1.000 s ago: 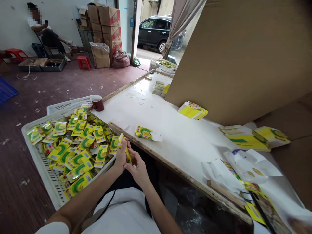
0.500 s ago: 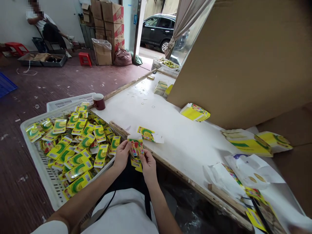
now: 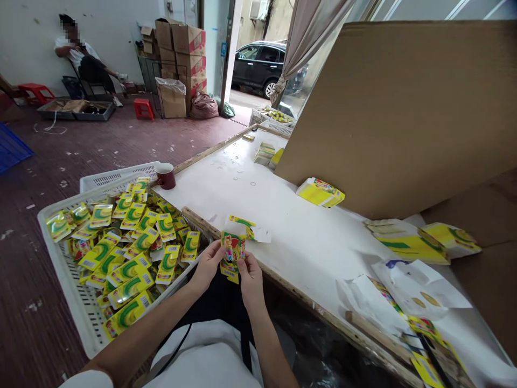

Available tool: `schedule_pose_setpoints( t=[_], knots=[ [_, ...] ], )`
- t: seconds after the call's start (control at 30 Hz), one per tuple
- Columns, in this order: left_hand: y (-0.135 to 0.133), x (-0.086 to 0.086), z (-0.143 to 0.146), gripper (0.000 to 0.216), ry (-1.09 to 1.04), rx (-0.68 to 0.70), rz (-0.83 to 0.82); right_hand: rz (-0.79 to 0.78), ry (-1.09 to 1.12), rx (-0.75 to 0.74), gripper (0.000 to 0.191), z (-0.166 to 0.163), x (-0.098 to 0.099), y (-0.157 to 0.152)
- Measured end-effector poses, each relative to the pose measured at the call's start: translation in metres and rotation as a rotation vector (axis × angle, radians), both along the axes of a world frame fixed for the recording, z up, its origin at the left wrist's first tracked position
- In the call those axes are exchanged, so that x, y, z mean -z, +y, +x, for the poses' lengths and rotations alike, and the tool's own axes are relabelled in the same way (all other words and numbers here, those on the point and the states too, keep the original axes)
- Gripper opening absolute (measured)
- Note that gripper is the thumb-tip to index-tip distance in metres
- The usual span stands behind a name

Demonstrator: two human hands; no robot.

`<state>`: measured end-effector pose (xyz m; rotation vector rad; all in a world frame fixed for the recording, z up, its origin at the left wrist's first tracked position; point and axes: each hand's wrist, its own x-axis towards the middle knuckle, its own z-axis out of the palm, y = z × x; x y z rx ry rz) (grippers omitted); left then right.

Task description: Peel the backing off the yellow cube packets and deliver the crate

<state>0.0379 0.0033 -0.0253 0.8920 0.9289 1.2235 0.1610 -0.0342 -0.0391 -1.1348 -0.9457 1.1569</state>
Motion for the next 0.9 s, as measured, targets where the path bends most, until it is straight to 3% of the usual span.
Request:
schedule_pose_setpoints(
  t=[0.13, 0.23, 0.37, 0.43, 0.53, 0.6, 0.7, 0.8, 0.9],
  knots=[
    [0.005, -0.001, -0.008, 0.035, 0.096, 0.038, 0.072, 0.027, -0.045, -0.127, 0.029, 0.01, 0.003, -0.004],
    [0.011, -0.011, -0.022, 0.041, 0.169, 0.081, 0.094, 0.1, -0.122, -0.109, 0.031, 0.019, 0.005, -0.007],
    [0.01, -0.05, -0.051, 0.062, 0.408, 0.112, 0.246, 0.331, -0.596, 0.008, 0.031, 0.036, -0.004, -0.012],
    [0.003, -0.069, -0.06, 0.07, 0.649, 0.204, 0.331, 0.515, -0.856, -0.034, 0.035, 0.039, -0.016, -0.015],
    [-0.011, -0.075, -0.057, 0.092, 0.953, 0.399, 0.35, 0.74, -1.052, -0.145, 0.031, 0.034, -0.036, -0.017],
    [-0.017, -0.066, -0.047, 0.091, 1.028, 0.471, 0.328, 0.805, -1.072, -0.135, 0.026, 0.026, -0.045, -0.017],
    [-0.021, -0.05, -0.034, 0.071, 1.026, 0.377, 0.308, 0.777, -0.992, 0.042, 0.029, 0.014, -0.043, -0.014],
    [-0.018, -0.043, -0.028, 0.064, 1.029, 0.195, 0.28, 0.632, -0.803, 0.258, 0.032, -0.002, -0.027, -0.015],
    [-0.013, -0.039, -0.029, 0.061, 1.056, 0.106, 0.251, 0.446, -0.561, 0.285, 0.025, -0.014, -0.014, -0.018]
  ],
)
